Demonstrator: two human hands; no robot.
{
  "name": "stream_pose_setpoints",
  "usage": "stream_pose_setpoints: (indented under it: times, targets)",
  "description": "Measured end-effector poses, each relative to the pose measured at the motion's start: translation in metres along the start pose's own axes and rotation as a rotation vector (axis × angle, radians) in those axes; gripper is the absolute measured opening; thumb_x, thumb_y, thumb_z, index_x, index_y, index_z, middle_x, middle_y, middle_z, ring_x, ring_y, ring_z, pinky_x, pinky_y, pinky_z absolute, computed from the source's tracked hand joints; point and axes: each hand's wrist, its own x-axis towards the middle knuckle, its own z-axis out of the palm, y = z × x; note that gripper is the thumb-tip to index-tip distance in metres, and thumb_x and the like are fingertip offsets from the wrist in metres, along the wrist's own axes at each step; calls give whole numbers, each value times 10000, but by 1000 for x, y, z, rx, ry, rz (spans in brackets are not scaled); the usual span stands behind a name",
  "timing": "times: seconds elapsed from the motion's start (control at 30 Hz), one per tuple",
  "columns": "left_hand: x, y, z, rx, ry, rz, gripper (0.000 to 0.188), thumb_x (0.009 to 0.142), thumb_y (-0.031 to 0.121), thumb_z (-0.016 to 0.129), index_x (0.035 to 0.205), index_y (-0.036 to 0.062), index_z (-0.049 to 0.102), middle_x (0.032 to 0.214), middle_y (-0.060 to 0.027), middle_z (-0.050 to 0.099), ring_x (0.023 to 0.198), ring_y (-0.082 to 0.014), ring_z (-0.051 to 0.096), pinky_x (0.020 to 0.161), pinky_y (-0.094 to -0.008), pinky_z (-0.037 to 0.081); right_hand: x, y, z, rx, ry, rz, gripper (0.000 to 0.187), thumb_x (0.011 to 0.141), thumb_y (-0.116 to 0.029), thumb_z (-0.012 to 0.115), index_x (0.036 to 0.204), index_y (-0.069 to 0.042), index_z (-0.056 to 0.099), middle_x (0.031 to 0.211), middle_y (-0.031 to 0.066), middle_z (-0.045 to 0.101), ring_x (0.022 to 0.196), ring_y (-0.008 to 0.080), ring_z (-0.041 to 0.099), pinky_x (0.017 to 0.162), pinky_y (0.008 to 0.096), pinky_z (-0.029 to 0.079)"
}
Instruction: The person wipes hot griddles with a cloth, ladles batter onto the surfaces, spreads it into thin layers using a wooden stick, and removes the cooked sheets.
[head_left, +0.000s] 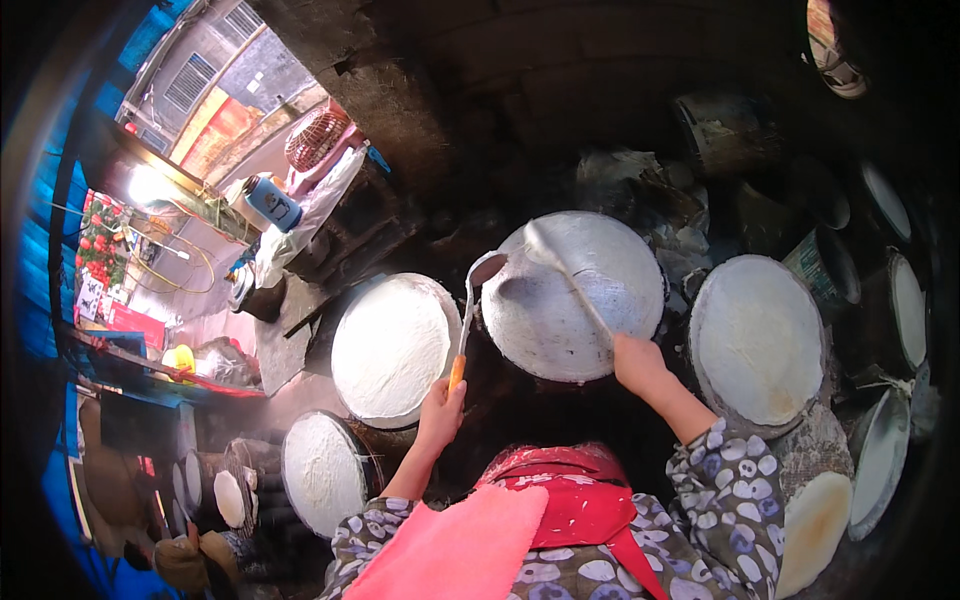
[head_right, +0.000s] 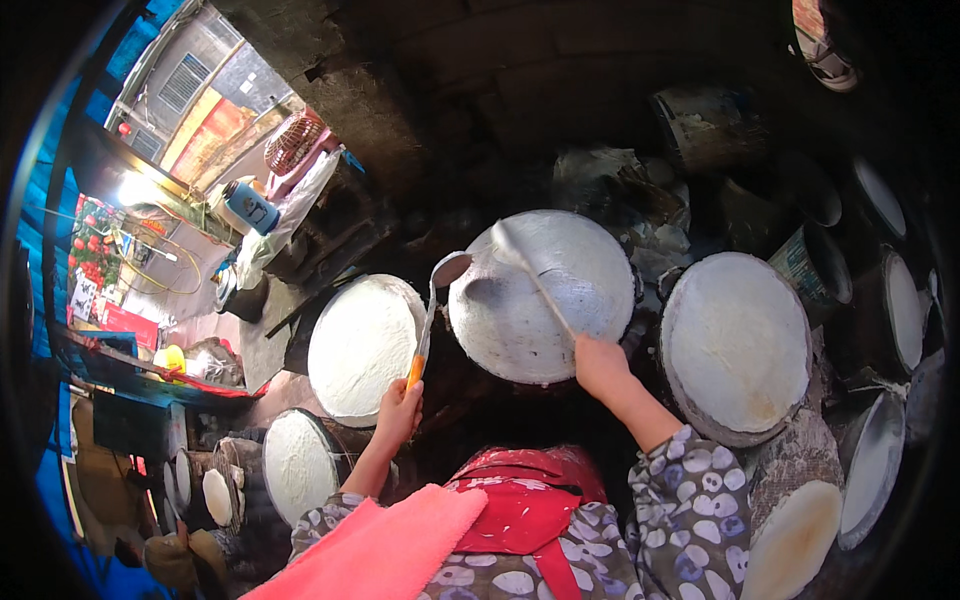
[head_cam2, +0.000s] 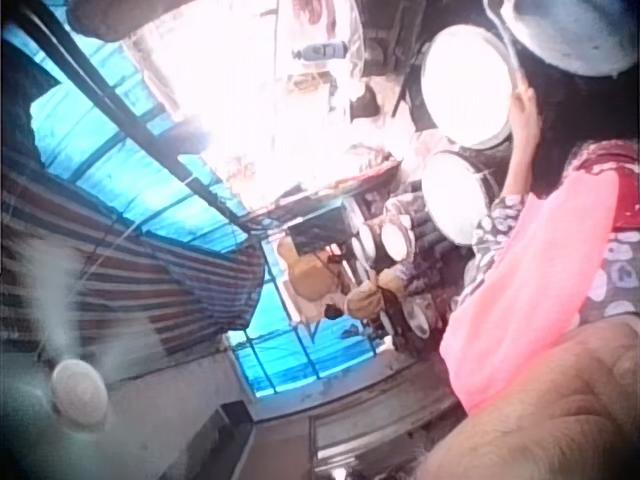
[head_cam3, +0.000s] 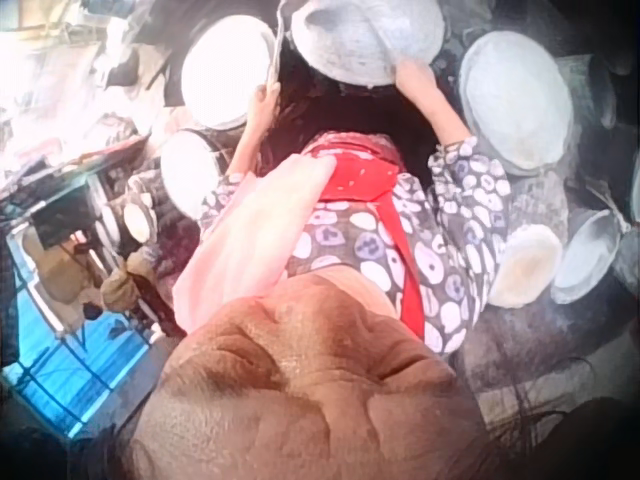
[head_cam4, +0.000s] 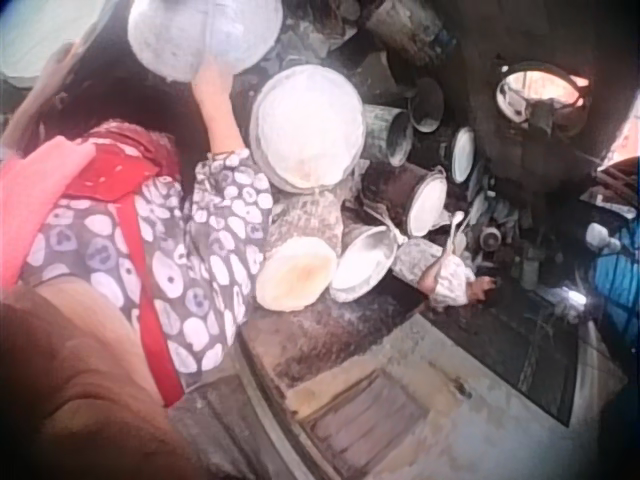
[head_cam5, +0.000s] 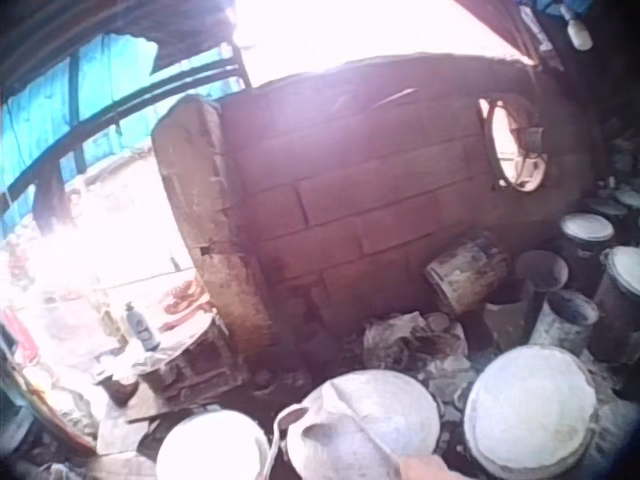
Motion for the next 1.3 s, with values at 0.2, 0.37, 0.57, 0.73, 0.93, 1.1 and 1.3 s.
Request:
stream_pose_setpoints:
  times: [0.2, 0.37, 0.57, 0.73, 0.93, 1.1, 1.3]
  targets:
    - [-35, 4, -6, -117, -8, -118, 270, 979, 308, 510, 1046, 50, 466, 655, 7, 462, 414, -66, 409, 313, -226, 282, 20, 51, -14, 86, 197, 29, 152, 823, -78, 473, 857, -7, 604, 783, 233, 660, 763, 420, 650, 693, 511, 510]
    - [-40, 1, -1, -171, -13, -181, 284, 983, 341, 491, 1070, 73, 454, 673, 8, 465, 413, -68, 419, 315, -221, 294, 16, 15, -16, -33, -69, -159, 163, 809, -69, 473, 899, -17, 599, 815, 219, 670, 775, 410, 654, 700, 509, 509]
    - [-59, -6, -3, -264, 8, -201, 282, 979, 341, 501, 1062, 74, 462, 676, 4, 468, 432, -70, 437, 328, -221, 309, 39, 59, -36, -24, 50, -37, 173, 815, -64, 465, 869, 3, 615, 838, 245, 663, 800, 410, 656, 719, 495, 515]
    - [-53, -11, -5, -330, 15, -205, 287, 983, 340, 496, 1076, 71, 466, 685, -7, 473, 445, -78, 443, 357, -223, 332, 37, 33, -28, -80, -175, -201, 195, 811, -47, 467, 932, 12, 609, 854, 247, 666, 831, 404, 658, 733, 489, 515]
    - [-68, 1, 1, -407, -28, -224, 297, 992, 334, 484, 1103, 59, 464, 698, -17, 473, 458, -85, 444, 383, -226, 343, 46, 75, -29, -53, 58, -172, 135, 824, -89, 493, 864, -35, 610, 801, 205, 660, 781, 407, 641, 696, 509, 500]
    - [-63, -1, 5, -437, -65, -162, 297, 997, 321, 478, 1117, 50, 461, 703, -21, 473, 462, -86, 446, 392, -221, 348, 61, 42, -39, -118, -176, -294, 147, 795, -79, 514, 869, -3, 617, 813, 240, 658, 808, 417, 648, 716, 500, 508]
    - [-84, -6, 7, -464, 26, -163, 286, 1000, 305, 473, 1118, 45, 463, 709, -23, 468, 462, -86, 446, 393, -215, 343, 30, 61, -67, -195, -215, -306, 157, 796, -76, 504, 894, -11, 608, 798, 227, 658, 779, 403, 653, 695, 496, 509]
